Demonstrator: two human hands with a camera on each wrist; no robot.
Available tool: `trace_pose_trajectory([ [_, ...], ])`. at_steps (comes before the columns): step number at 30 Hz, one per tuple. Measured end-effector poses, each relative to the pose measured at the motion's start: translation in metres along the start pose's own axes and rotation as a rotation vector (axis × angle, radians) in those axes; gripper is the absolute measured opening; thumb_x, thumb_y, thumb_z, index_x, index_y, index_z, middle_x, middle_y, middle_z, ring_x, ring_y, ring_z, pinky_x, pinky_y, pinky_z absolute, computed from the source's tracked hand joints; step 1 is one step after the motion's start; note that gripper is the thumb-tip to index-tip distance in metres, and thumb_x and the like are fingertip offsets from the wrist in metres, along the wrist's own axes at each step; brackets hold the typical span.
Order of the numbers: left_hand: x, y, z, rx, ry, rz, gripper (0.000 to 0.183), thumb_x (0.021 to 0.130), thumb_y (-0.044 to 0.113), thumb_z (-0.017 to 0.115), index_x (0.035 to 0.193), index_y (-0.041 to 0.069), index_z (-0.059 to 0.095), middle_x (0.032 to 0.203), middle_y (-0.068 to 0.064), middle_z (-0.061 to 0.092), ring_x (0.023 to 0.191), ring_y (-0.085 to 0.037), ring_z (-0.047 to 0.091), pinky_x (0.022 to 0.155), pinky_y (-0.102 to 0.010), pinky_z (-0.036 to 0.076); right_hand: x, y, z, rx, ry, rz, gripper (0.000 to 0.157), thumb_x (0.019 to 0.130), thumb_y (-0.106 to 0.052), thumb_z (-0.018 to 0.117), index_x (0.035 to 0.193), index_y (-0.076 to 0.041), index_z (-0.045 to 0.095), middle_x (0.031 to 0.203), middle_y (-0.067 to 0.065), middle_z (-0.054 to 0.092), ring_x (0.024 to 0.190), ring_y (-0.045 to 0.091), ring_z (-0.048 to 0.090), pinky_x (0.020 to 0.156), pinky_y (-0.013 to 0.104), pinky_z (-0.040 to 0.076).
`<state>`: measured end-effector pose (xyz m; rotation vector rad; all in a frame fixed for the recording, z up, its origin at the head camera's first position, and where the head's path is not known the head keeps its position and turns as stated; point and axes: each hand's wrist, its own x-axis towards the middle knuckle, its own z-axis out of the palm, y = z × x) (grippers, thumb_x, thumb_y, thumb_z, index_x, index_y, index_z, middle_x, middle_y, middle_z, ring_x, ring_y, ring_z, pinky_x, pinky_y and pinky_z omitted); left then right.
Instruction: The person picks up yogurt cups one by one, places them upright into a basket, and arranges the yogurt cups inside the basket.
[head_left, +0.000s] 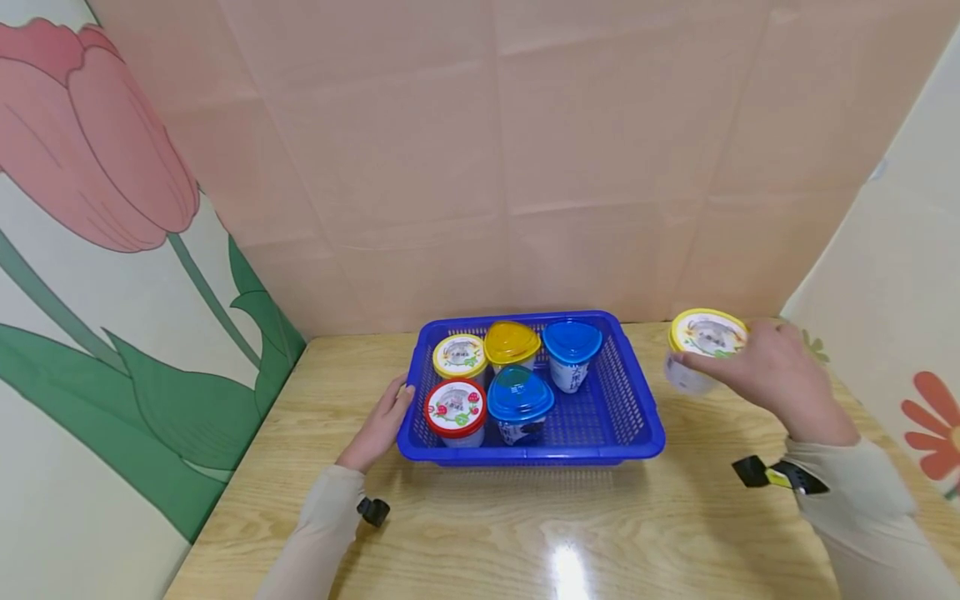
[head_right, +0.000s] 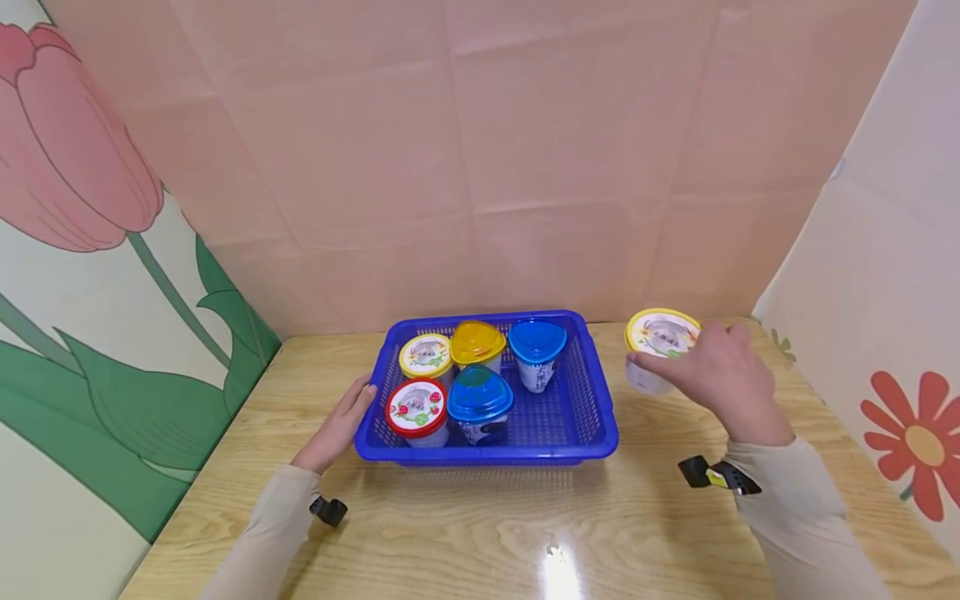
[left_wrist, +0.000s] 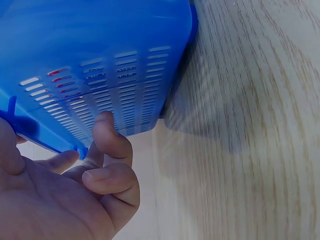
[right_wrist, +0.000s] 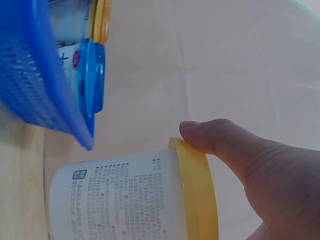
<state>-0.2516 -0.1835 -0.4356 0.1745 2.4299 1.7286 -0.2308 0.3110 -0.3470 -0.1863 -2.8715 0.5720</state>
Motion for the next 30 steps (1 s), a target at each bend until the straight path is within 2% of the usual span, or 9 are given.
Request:
trace_pose_trajectory([
  [4, 0.0, 0.001, 0.0, 0.002, -0.006, -0.009, 0.047, 0.102, 0.034, 0.034, 0.146, 0.017, 0.03, 0.12, -0.02, 0.059, 0.093, -0.023, 0.065, 0.078, -0.035, 0.052, -0.003, -0.006, -0.005, -0.004, -0.009, -0.005, 0.109, 0.062, -0.078, 0.063, 0.109, 0.019, 0.044, 0.1, 0.035, 0.042, 0.077, 0.041, 0.046, 0.044, 0.036, 0.037],
  [9, 0.004, -0.006, -0.001, -0.015, -0.001, -0.018, 0.047, 0.102, 0.036, 0.035, 0.145, 0.019, 0.031, 0.12, -0.02, 0.058, 0.092, -0.024, 0.065, 0.077, -0.035, 0.052, -0.007, -0.015, -0.011, 0.008, -0.022, -0.032, 0.108, 0.064, -0.077, 0.062, 0.115, 0.016, 0.042, 0.1, 0.034, 0.043, 0.082, 0.042, 0.043, 0.046, 0.036, 0.036],
  [13, 0.011, -0.019, 0.0, -0.028, 0.024, -0.014, 0.046, 0.101, 0.04, 0.035, 0.144, 0.023, 0.033, 0.118, -0.019, 0.059, 0.091, -0.024, 0.065, 0.076, -0.036, 0.053, -0.01, -0.023, -0.015, 0.021, -0.021, -0.073, 0.1, 0.066, -0.076, 0.063, 0.113, 0.011, 0.046, 0.096, 0.028, 0.047, 0.081, 0.038, 0.044, 0.047, 0.032, 0.033],
  [17, 0.014, -0.028, 0.003, 0.012, 0.053, -0.013, 0.045, 0.1, 0.047, 0.034, 0.142, 0.03, 0.034, 0.12, -0.014, 0.059, 0.092, -0.022, 0.064, 0.077, -0.036, 0.052, -0.014, -0.031, -0.02, 0.031, -0.012, -0.115, 0.091, 0.066, -0.073, 0.065, 0.106, 0.007, 0.051, 0.091, 0.022, 0.05, 0.077, 0.034, 0.046, 0.047, 0.031, 0.033],
  [22, 0.014, -0.029, 0.004, 0.032, 0.061, -0.015, 0.046, 0.098, 0.052, 0.033, 0.141, 0.034, 0.034, 0.122, -0.011, 0.058, 0.095, -0.022, 0.063, 0.081, -0.037, 0.051, -0.014, -0.039, -0.025, 0.043, -0.01, -0.164, 0.081, 0.067, -0.071, 0.066, 0.103, 0.002, 0.056, 0.085, 0.016, 0.055, 0.072, 0.03, 0.049, 0.049, 0.031, 0.034],
  [30, 0.012, -0.026, 0.002, 0.042, 0.042, -0.016, 0.049, 0.099, 0.049, 0.032, 0.143, 0.029, 0.032, 0.126, -0.013, 0.056, 0.101, -0.023, 0.062, 0.09, -0.04, 0.046, -0.01, -0.053, -0.02, 0.11, -0.075, -0.207, 0.077, 0.067, -0.068, 0.069, 0.102, -0.001, 0.057, 0.082, 0.012, 0.059, 0.066, 0.024, 0.051, 0.05, 0.031, 0.038],
])
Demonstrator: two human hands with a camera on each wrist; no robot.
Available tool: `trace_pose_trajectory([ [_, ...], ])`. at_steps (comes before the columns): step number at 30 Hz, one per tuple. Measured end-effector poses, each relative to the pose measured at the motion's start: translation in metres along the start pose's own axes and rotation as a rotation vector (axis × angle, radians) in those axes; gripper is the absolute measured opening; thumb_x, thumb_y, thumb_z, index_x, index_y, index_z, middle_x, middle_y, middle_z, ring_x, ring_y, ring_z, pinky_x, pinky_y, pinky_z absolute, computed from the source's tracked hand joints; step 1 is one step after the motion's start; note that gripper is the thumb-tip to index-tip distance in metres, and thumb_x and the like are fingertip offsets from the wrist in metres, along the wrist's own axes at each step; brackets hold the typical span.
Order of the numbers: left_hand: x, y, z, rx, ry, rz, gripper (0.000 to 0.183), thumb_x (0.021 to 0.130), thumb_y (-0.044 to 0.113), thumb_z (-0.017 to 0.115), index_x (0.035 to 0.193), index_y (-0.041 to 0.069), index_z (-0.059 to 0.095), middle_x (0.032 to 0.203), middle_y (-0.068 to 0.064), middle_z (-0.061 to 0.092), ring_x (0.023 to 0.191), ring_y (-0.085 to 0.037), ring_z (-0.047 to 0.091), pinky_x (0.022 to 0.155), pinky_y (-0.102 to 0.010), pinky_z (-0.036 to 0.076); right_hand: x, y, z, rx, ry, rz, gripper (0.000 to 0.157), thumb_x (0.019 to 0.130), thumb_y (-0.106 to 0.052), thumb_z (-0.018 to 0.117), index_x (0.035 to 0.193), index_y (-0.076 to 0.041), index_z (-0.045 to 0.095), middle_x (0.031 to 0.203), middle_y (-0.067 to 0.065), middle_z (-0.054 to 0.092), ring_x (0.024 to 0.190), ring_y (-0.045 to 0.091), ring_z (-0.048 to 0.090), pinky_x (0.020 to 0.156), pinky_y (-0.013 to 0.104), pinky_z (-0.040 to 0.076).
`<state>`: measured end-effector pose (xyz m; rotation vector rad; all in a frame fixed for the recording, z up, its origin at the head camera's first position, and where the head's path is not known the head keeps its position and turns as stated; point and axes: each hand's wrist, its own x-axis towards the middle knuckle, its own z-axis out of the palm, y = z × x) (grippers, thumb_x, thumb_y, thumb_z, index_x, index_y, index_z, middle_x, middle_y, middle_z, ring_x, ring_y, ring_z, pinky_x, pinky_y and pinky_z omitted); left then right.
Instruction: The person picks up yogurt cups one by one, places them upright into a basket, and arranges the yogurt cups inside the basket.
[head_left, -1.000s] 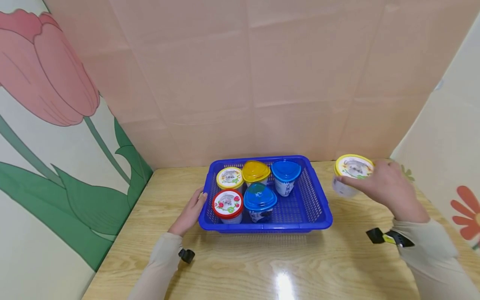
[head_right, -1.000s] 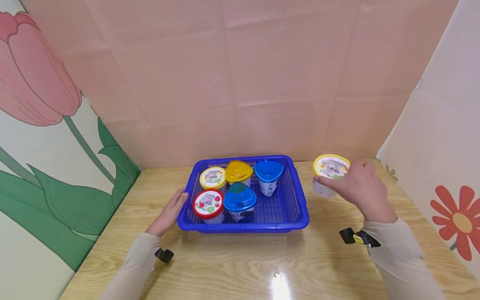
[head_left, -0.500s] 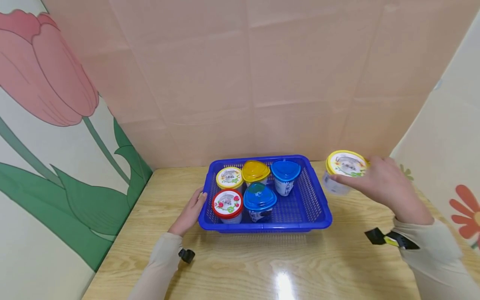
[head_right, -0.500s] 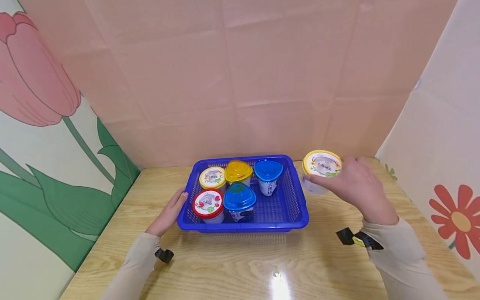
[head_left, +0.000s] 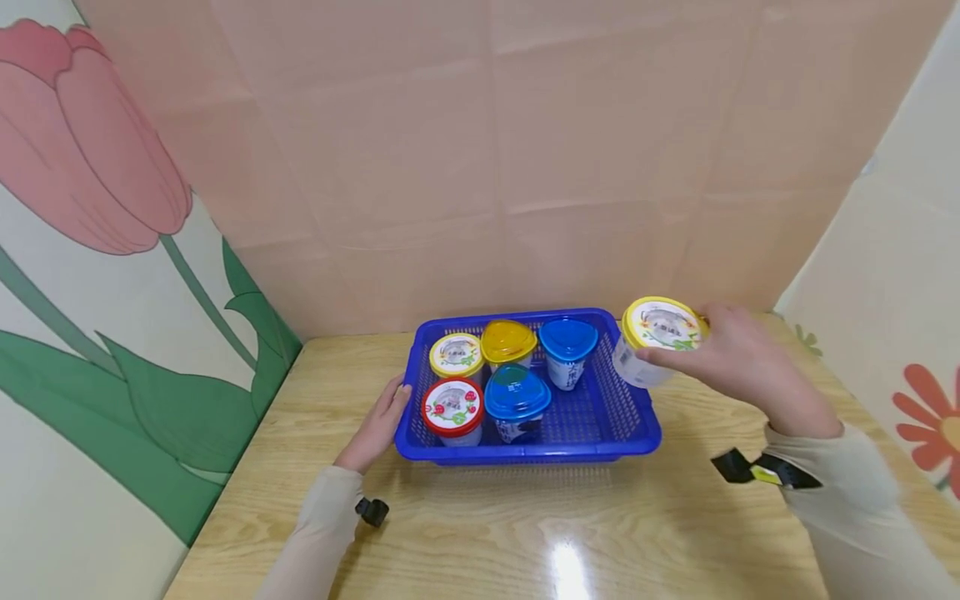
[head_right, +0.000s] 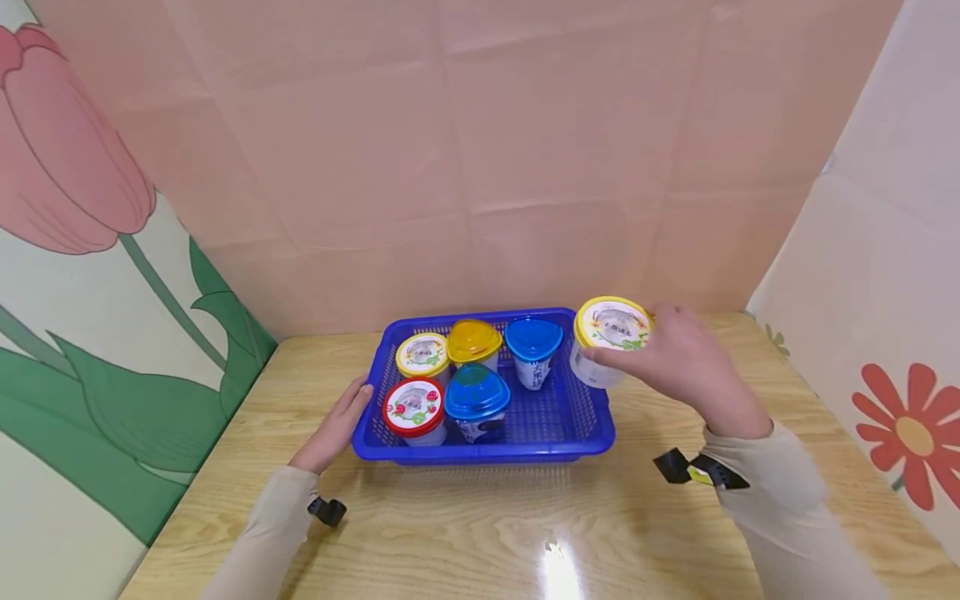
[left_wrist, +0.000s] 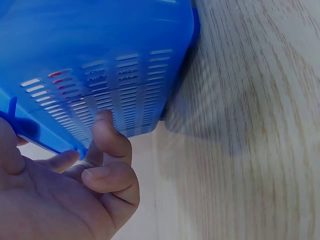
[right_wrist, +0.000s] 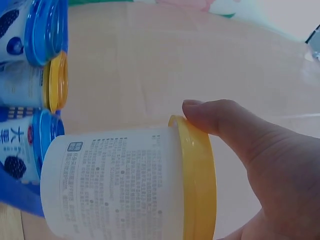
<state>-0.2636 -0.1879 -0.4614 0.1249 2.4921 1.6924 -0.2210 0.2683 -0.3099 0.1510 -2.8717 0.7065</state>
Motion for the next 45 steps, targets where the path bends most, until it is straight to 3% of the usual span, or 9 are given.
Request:
trace_pose_trajectory([
  [7, -0.013, 0.023, -0.004, -0.017, -0.038, -0.004, 0.049, 0.102, 0.039, 0.032, 0.146, 0.019, 0.029, 0.133, -0.016, 0.051, 0.11, -0.026, 0.058, 0.098, -0.046, 0.041, 0.004, -0.016, 0.007, 0.034, -0.042, -0.058, 0.077, 0.066, -0.067, 0.071, 0.103, -0.001, 0.055, 0.085, 0.011, 0.059, 0.069, 0.023, 0.053, 0.054, 0.031, 0.04],
  [13, -0.021, 0.032, -0.004, 0.011, -0.041, 0.013, 0.049, 0.103, 0.037, 0.031, 0.147, 0.015, 0.028, 0.135, -0.017, 0.049, 0.111, -0.027, 0.057, 0.098, -0.046, 0.041, 0.006, -0.025, 0.016, 0.028, -0.095, -0.055, 0.09, 0.063, -0.071, 0.07, 0.111, 0.003, 0.051, 0.093, 0.014, 0.055, 0.076, 0.025, 0.052, 0.056, 0.03, 0.041],
  [24, -0.004, -0.001, -0.001, 0.007, -0.005, 0.001, 0.053, 0.098, 0.053, 0.031, 0.145, 0.029, 0.03, 0.139, -0.009, 0.045, 0.118, -0.027, 0.052, 0.102, -0.049, 0.036, 0.013, -0.026, 0.042, 0.025, -0.191, -0.057, 0.11, 0.059, -0.076, 0.068, 0.124, 0.011, 0.045, 0.107, 0.023, 0.054, 0.083, 0.029, 0.054, 0.059, 0.031, 0.046],
  [33, -0.004, 0.001, -0.001, -0.001, 0.008, 0.016, 0.047, 0.098, 0.053, 0.031, 0.141, 0.033, 0.033, 0.135, -0.006, 0.049, 0.113, -0.025, 0.056, 0.098, -0.047, 0.041, 0.016, -0.033, 0.052, -0.029, -0.256, -0.043, 0.109, 0.059, -0.074, 0.07, 0.122, 0.011, 0.045, 0.099, 0.02, 0.056, 0.082, 0.027, 0.054, 0.061, 0.033, 0.047],
  [40, -0.004, 0.003, -0.002, 0.003, 0.001, 0.026, 0.048, 0.1, 0.049, 0.031, 0.143, 0.029, 0.033, 0.135, -0.008, 0.05, 0.112, -0.024, 0.056, 0.098, -0.046, 0.041, 0.022, -0.034, 0.061, -0.089, -0.33, -0.03, 0.103, 0.059, -0.073, 0.071, 0.118, 0.009, 0.047, 0.101, 0.019, 0.055, 0.085, 0.028, 0.052, 0.065, 0.034, 0.047],
  [45, -0.011, 0.017, -0.004, -0.017, -0.03, 0.02, 0.047, 0.102, 0.041, 0.032, 0.144, 0.021, 0.033, 0.134, -0.014, 0.05, 0.11, -0.027, 0.057, 0.097, -0.046, 0.042, 0.027, -0.032, 0.069, -0.098, -0.37, -0.026, 0.096, 0.058, -0.073, 0.071, 0.111, 0.005, 0.05, 0.095, 0.014, 0.055, 0.081, 0.025, 0.051, 0.061, 0.031, 0.045],
])
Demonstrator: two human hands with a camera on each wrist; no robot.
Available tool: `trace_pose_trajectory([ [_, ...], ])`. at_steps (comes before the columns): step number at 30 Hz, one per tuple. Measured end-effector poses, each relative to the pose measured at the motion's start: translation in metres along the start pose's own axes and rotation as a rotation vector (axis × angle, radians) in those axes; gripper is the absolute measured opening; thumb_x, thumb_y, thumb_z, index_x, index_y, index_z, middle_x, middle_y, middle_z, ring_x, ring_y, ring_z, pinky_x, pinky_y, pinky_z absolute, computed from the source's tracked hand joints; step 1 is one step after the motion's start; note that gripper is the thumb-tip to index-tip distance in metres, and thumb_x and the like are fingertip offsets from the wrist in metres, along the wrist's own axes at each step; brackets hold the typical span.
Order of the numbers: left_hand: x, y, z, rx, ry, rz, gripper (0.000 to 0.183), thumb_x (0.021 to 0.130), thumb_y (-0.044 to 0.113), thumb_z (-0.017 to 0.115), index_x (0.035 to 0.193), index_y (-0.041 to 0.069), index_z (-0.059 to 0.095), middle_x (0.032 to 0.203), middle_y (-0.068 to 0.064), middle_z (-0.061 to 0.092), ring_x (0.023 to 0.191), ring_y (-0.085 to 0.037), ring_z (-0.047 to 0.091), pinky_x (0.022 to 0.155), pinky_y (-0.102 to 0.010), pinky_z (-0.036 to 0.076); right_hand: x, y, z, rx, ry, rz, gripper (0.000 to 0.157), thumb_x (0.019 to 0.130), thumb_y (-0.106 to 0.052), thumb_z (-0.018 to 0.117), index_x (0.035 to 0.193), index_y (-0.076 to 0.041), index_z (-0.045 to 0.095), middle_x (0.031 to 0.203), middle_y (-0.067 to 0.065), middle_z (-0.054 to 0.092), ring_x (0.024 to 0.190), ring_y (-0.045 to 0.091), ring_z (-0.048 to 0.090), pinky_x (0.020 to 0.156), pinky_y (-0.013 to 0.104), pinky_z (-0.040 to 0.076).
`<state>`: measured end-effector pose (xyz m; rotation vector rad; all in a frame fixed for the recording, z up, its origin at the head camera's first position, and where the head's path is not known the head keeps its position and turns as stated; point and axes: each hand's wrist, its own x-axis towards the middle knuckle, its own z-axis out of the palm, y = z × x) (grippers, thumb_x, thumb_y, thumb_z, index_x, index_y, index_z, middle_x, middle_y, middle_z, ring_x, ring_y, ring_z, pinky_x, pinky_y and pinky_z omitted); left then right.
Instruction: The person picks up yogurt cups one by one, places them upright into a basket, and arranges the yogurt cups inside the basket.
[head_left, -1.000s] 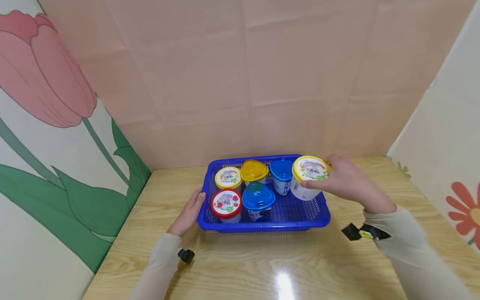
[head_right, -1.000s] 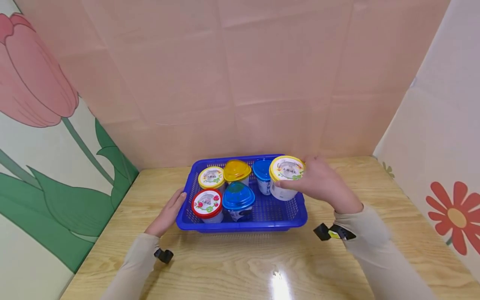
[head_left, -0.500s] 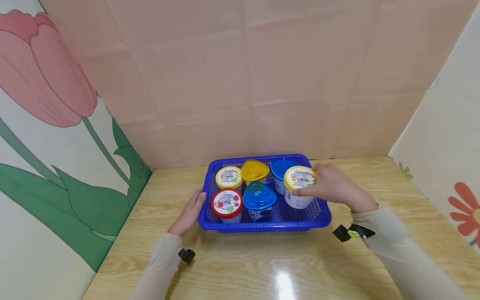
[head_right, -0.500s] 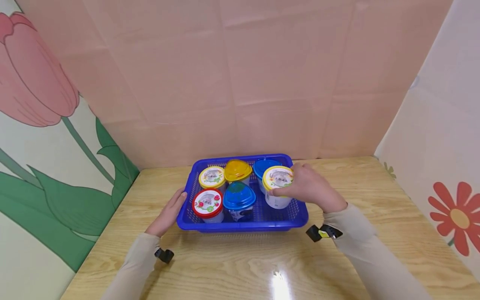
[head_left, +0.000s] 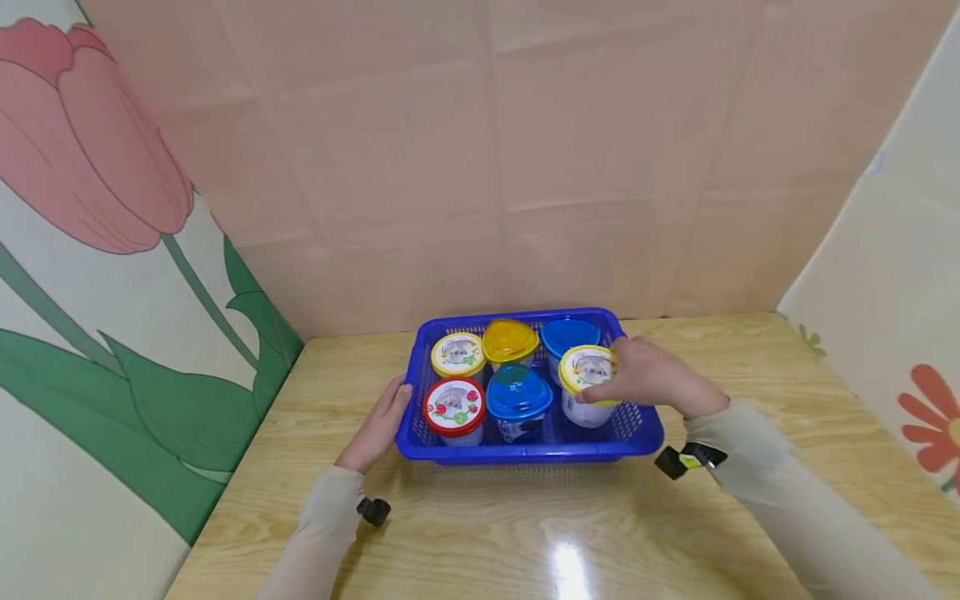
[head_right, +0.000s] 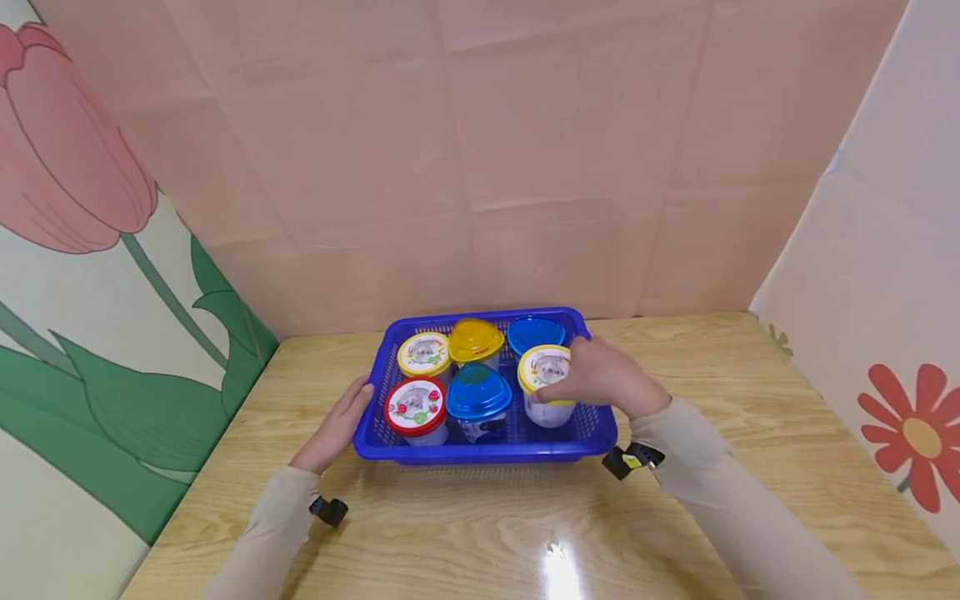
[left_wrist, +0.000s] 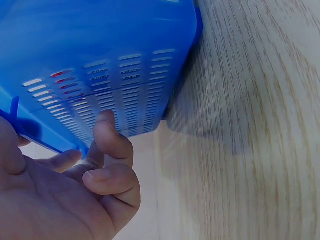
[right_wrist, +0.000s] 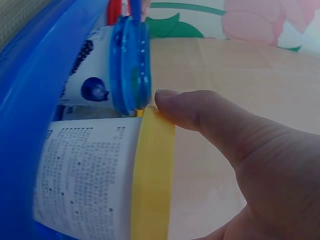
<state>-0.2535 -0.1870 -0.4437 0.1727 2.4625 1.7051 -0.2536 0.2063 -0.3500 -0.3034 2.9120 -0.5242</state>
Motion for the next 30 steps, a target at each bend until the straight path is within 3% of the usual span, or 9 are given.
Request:
trace_pose_trajectory([
  [5, -0.005, 0.011, -0.001, 0.012, -0.005, 0.023, 0.047, 0.103, 0.034, 0.032, 0.145, 0.015, 0.031, 0.133, -0.017, 0.051, 0.108, -0.027, 0.058, 0.096, -0.045, 0.043, 0.007, -0.001, 0.003, 0.002, -0.036, 0.006, 0.088, 0.058, -0.071, 0.072, 0.105, 0.001, 0.052, 0.088, 0.01, 0.055, 0.076, 0.023, 0.051, 0.056, 0.029, 0.044],
  [14, 0.008, -0.015, 0.003, 0.04, 0.042, 0.031, 0.049, 0.1, 0.049, 0.031, 0.143, 0.026, 0.034, 0.134, -0.01, 0.05, 0.113, -0.025, 0.054, 0.101, -0.048, 0.037, 0.008, -0.005, 0.006, -0.063, -0.069, -0.007, 0.077, 0.059, -0.067, 0.075, 0.095, -0.002, 0.056, 0.082, 0.007, 0.057, 0.072, 0.021, 0.052, 0.056, 0.029, 0.044],
  [23, 0.007, -0.015, 0.003, 0.028, 0.05, 0.028, 0.047, 0.099, 0.05, 0.031, 0.142, 0.029, 0.034, 0.132, -0.009, 0.052, 0.109, -0.025, 0.057, 0.098, -0.047, 0.04, 0.007, -0.01, 0.012, -0.128, -0.098, -0.018, 0.082, 0.058, -0.067, 0.075, 0.103, -0.001, 0.056, 0.085, 0.005, 0.057, 0.074, 0.02, 0.052, 0.061, 0.032, 0.046],
  [30, 0.005, -0.013, 0.002, 0.028, 0.043, 0.016, 0.047, 0.099, 0.05, 0.033, 0.141, 0.03, 0.035, 0.13, -0.01, 0.053, 0.107, -0.024, 0.059, 0.095, -0.044, 0.043, 0.009, -0.015, 0.015, -0.143, -0.124, 0.02, 0.086, 0.055, -0.068, 0.077, 0.107, -0.002, 0.056, 0.087, 0.004, 0.057, 0.078, 0.021, 0.052, 0.065, 0.033, 0.046],
])
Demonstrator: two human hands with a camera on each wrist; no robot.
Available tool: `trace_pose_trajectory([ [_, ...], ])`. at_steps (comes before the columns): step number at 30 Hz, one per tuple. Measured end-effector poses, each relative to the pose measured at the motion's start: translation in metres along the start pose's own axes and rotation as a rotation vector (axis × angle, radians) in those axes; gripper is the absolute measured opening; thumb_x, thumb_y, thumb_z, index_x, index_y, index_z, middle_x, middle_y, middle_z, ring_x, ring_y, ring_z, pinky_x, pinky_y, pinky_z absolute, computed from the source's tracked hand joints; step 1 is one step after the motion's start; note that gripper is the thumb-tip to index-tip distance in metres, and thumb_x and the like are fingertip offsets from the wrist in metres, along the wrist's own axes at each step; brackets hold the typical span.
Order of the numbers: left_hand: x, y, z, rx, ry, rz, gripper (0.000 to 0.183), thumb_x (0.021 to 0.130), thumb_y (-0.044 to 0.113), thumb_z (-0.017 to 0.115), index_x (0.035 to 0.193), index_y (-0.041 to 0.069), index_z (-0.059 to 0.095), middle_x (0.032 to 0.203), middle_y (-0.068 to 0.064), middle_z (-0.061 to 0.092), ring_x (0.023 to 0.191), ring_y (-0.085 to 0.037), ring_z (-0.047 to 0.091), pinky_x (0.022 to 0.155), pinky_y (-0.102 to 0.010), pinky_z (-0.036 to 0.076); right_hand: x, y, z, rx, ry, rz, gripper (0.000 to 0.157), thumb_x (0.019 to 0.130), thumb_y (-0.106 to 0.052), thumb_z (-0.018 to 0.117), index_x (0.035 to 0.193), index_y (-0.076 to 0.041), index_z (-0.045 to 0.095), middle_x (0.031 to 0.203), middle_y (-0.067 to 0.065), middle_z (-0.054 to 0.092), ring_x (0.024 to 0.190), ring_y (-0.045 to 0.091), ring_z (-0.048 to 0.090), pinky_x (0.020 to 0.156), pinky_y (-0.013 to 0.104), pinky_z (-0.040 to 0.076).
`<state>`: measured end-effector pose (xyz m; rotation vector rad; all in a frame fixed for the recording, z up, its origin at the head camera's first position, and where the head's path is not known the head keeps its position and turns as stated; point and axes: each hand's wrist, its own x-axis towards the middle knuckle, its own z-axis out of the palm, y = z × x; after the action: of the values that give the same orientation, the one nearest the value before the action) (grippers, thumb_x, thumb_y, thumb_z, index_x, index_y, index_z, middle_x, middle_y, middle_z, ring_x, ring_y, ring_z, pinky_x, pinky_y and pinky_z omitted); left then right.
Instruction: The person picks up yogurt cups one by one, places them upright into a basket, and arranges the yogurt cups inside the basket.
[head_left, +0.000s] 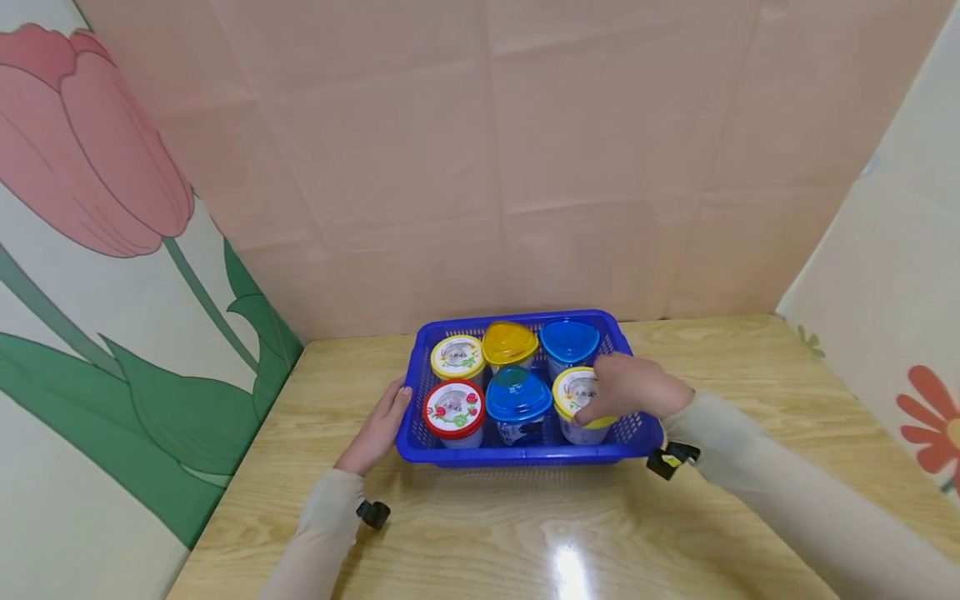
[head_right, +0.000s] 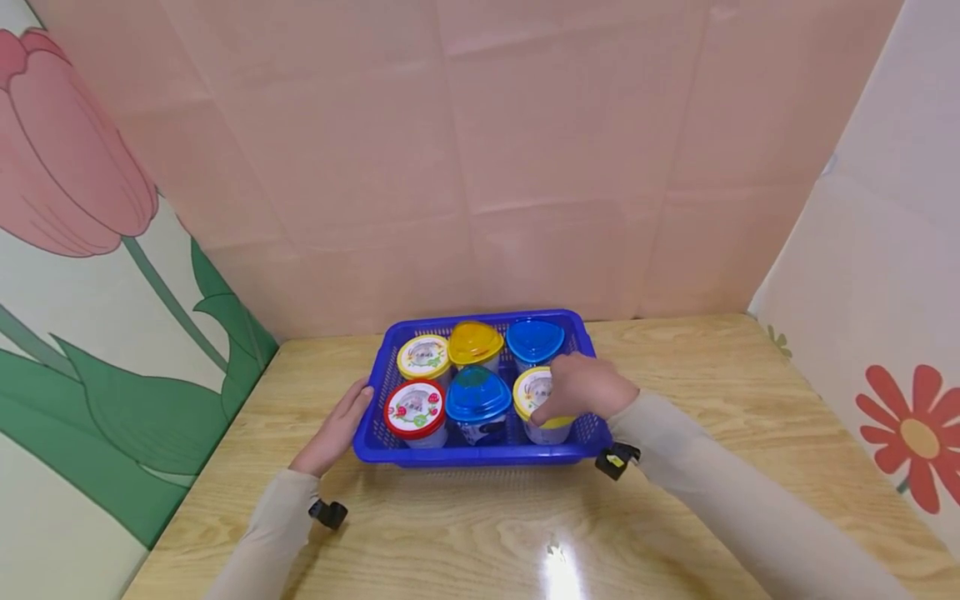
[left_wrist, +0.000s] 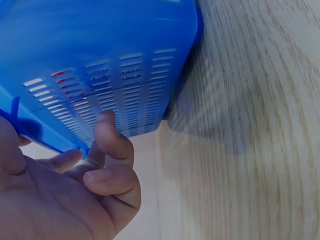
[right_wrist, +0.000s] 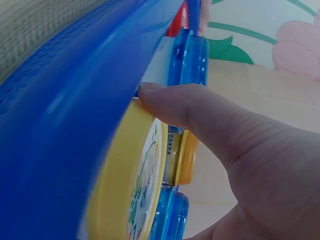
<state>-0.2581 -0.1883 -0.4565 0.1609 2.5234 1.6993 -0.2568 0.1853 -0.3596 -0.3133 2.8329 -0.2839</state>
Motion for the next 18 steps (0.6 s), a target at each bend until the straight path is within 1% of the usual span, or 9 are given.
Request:
trace_pose_trajectory([
  [5, 0.0, -0.002, 0.001, -0.018, -0.006, 0.003, 0.046, 0.099, 0.049, 0.033, 0.141, 0.031, 0.036, 0.127, -0.011, 0.055, 0.103, -0.024, 0.061, 0.09, -0.041, 0.047, 0.002, -0.002, 0.002, -0.001, -0.028, 0.023, 0.084, 0.055, -0.067, 0.077, 0.107, -0.004, 0.057, 0.088, 0.004, 0.059, 0.078, 0.021, 0.053, 0.066, 0.035, 0.047],
  [6, 0.002, -0.006, 0.001, -0.018, -0.001, 0.008, 0.045, 0.099, 0.051, 0.033, 0.14, 0.032, 0.036, 0.126, -0.01, 0.056, 0.102, -0.024, 0.061, 0.089, -0.041, 0.048, 0.003, -0.002, 0.002, -0.003, -0.036, 0.029, 0.084, 0.055, -0.067, 0.078, 0.107, -0.004, 0.057, 0.089, 0.004, 0.059, 0.078, 0.021, 0.053, 0.067, 0.035, 0.048],
  [7, 0.001, -0.006, 0.001, -0.018, -0.005, 0.004, 0.045, 0.099, 0.051, 0.033, 0.139, 0.033, 0.037, 0.127, -0.009, 0.055, 0.102, -0.023, 0.061, 0.089, -0.04, 0.048, 0.003, -0.003, 0.002, -0.007, -0.041, 0.034, 0.085, 0.055, -0.067, 0.077, 0.108, -0.004, 0.057, 0.089, 0.004, 0.059, 0.078, 0.021, 0.053, 0.067, 0.036, 0.048],
  [9, 0.0, -0.003, 0.001, -0.017, -0.011, 0.006, 0.045, 0.099, 0.049, 0.033, 0.141, 0.03, 0.036, 0.128, -0.011, 0.055, 0.104, -0.024, 0.061, 0.09, -0.041, 0.048, 0.003, -0.004, 0.001, -0.022, -0.051, 0.041, 0.086, 0.054, -0.068, 0.077, 0.109, -0.004, 0.057, 0.09, 0.005, 0.059, 0.079, 0.022, 0.053, 0.068, 0.037, 0.049],
  [11, -0.003, 0.004, 0.0, -0.017, -0.018, 0.006, 0.046, 0.101, 0.045, 0.033, 0.142, 0.026, 0.035, 0.13, -0.012, 0.053, 0.107, -0.024, 0.059, 0.093, -0.042, 0.045, 0.003, -0.004, -0.001, -0.044, -0.054, 0.041, 0.087, 0.054, -0.068, 0.077, 0.109, -0.004, 0.057, 0.09, 0.005, 0.059, 0.08, 0.022, 0.053, 0.069, 0.038, 0.049],
  [15, -0.01, 0.019, -0.002, -0.024, -0.035, 0.016, 0.046, 0.102, 0.036, 0.033, 0.144, 0.017, 0.034, 0.134, -0.015, 0.05, 0.111, -0.027, 0.056, 0.096, -0.043, 0.042, 0.003, -0.006, -0.004, -0.084, -0.054, 0.023, 0.081, 0.056, -0.066, 0.077, 0.105, -0.005, 0.059, 0.087, 0.004, 0.059, 0.08, 0.022, 0.053, 0.068, 0.037, 0.049],
  [16, -0.011, 0.021, -0.002, -0.026, -0.036, 0.015, 0.046, 0.102, 0.035, 0.034, 0.144, 0.016, 0.034, 0.133, -0.016, 0.05, 0.11, -0.027, 0.056, 0.096, -0.043, 0.041, 0.003, -0.006, -0.004, -0.089, -0.054, 0.02, 0.079, 0.056, -0.065, 0.078, 0.105, -0.005, 0.059, 0.087, 0.004, 0.059, 0.08, 0.022, 0.053, 0.068, 0.037, 0.049],
  [18, -0.01, 0.02, -0.002, -0.03, -0.038, 0.016, 0.045, 0.102, 0.034, 0.034, 0.144, 0.016, 0.035, 0.133, -0.016, 0.05, 0.11, -0.028, 0.056, 0.096, -0.044, 0.041, 0.003, -0.007, -0.005, -0.092, -0.053, 0.016, 0.079, 0.057, -0.064, 0.078, 0.105, -0.005, 0.059, 0.087, 0.004, 0.059, 0.08, 0.022, 0.052, 0.069, 0.038, 0.049],
])
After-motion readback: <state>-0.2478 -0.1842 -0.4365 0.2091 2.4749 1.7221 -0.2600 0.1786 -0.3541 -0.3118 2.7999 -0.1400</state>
